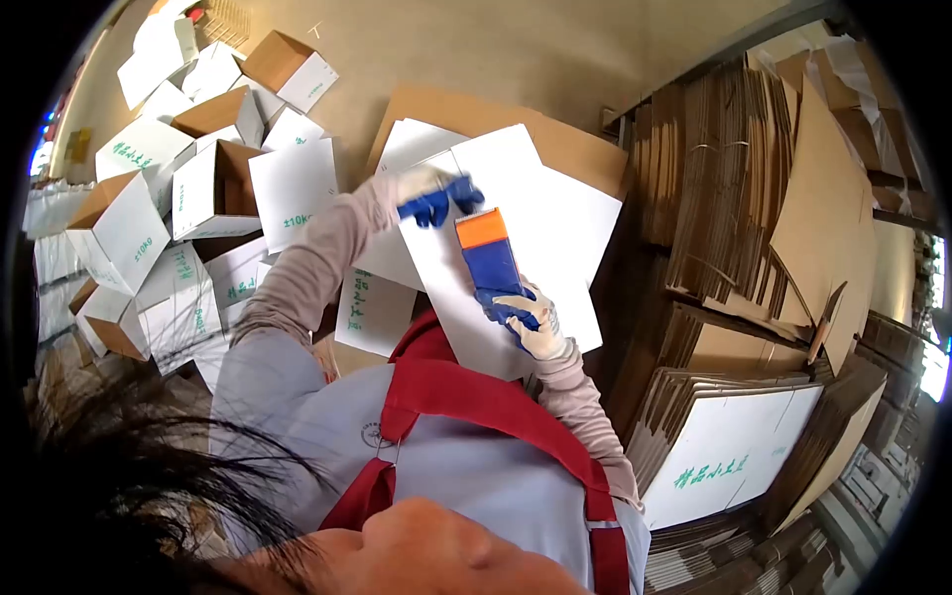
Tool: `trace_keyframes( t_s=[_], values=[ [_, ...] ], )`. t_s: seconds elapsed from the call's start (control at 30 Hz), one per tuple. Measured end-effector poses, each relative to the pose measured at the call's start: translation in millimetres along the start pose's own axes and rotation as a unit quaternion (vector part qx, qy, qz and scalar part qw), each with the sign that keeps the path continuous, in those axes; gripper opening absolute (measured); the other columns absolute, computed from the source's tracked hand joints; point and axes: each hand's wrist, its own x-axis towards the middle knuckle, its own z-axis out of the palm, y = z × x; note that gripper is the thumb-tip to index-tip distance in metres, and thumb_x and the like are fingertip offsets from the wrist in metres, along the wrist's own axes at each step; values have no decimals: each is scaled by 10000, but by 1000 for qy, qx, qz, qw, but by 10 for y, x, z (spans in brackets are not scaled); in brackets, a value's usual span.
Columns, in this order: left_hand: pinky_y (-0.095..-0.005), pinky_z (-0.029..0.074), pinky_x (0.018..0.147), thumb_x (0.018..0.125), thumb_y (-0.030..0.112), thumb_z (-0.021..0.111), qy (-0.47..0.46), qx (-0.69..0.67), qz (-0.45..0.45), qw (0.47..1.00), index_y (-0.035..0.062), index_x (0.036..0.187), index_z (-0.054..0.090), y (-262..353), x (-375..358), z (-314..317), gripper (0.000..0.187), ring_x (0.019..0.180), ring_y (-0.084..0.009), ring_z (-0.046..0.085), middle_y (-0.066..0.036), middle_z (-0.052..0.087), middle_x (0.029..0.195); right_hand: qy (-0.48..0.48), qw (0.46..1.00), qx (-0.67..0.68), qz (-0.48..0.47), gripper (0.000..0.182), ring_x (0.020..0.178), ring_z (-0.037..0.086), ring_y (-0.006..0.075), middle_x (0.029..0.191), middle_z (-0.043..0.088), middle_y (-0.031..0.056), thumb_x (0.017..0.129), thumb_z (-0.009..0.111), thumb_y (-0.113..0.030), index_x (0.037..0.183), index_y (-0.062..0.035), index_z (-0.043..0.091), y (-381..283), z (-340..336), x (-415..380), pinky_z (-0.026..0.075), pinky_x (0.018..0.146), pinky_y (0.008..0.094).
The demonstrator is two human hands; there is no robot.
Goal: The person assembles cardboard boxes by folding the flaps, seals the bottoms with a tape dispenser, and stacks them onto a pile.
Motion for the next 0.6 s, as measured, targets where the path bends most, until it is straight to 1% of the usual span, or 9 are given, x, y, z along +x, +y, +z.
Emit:
trace_keyframes(
  t_s=[0.1, 0.17, 0.2, 0.3, 0.4, 0.47, 0.5, 0.53, 0.6],
  values=[
    [-240, 492, 498, 840, 374, 615, -17, 184, -21, 983, 38, 1059, 627, 134, -116, 287, 401, 568, -122, 569, -66, 632, 900, -13, 999, 43, -11, 296, 819, 618, 235, 1016, 609, 157, 735, 533, 53, 1004, -27, 626, -29, 12, 17, 491, 738, 316],
    [-243, 498, 551, 841, 344, 628, 53, 389, 247, 886, 3, 995, 643, -68, 9, 263, 374, 596, -127, 582, -71, 626, 798, -27, 999, 36, -4, 261, 824, 614, 232, 993, 628, 139, 749, 572, 8, 1002, -32, 628, -84, -12, 5, 488, 735, 306],
    [-243, 498, 551, 841, 344, 628, 56, 388, 250, 885, 3, 995, 643, -90, 6, 252, 374, 596, -127, 582, -71, 626, 798, -30, 999, 32, -4, 261, 824, 614, 232, 993, 628, 139, 749, 572, 8, 1002, -32, 628, -77, -33, -2, 488, 735, 306],
    [-240, 465, 525, 858, 289, 614, 43, 24, 78, 996, -30, 924, 638, 9, -227, 359, 326, 595, -114, 564, -54, 596, 706, -83, 995, -46, -25, 240, 856, 602, 213, 990, 632, 133, 788, 585, -75, 1018, -13, 616, -71, -112, 11, 483, 740, 299],
    [-240, 451, 489, 875, 244, 587, 10, -368, 96, 925, -1, 966, 631, -468, -23, 449, 264, 585, -114, 554, -46, 590, 693, -46, 995, 84, 4, 262, 850, 605, 209, 984, 628, 150, 800, 547, -62, 1047, 7, 600, -124, -54, 49, 481, 755, 293],
    [-277, 491, 560, 847, 214, 605, 181, 60, 130, 973, -16, 930, 645, -229, -16, 308, 248, 642, -177, 604, -72, 627, 769, -42, 999, 28, 0, 307, 841, 604, 203, 977, 617, 166, 789, 523, -46, 1082, 20, 584, -139, -56, 99, 479, 769, 294],
    [-329, 500, 690, 811, 220, 629, 223, 272, 193, 916, 39, 954, 665, -275, 115, 126, 233, 780, -245, 620, -105, 641, 890, -8, 1000, 19, 23, 324, 836, 603, 198, 981, 613, 162, 778, 520, -34, 1091, 24, 580, -186, -45, 160, 479, 774, 296],
    [-354, 469, 798, 786, 253, 643, 270, 404, 176, 856, 107, 994, 671, -16, 25, 25, 256, 918, -283, 591, -133, 617, 992, 25, 998, 9, 49, 342, 832, 601, 192, 986, 609, 158, 767, 516, -23, 1100, 28, 575, -254, -30, 221, 479, 778, 298],
    [-356, 457, 845, 818, 287, 595, 334, 443, 103, 826, 119, 1021, 664, 241, 132, -401, 273, 977, -282, 575, -132, 591, 1070, 44, 993, 57, 92, 369, 864, 597, 179, 1004, 623, 125, 768, 511, -21, 1126, 55, 556, -288, -70, 331, 468, 813, 281]
  ],
)
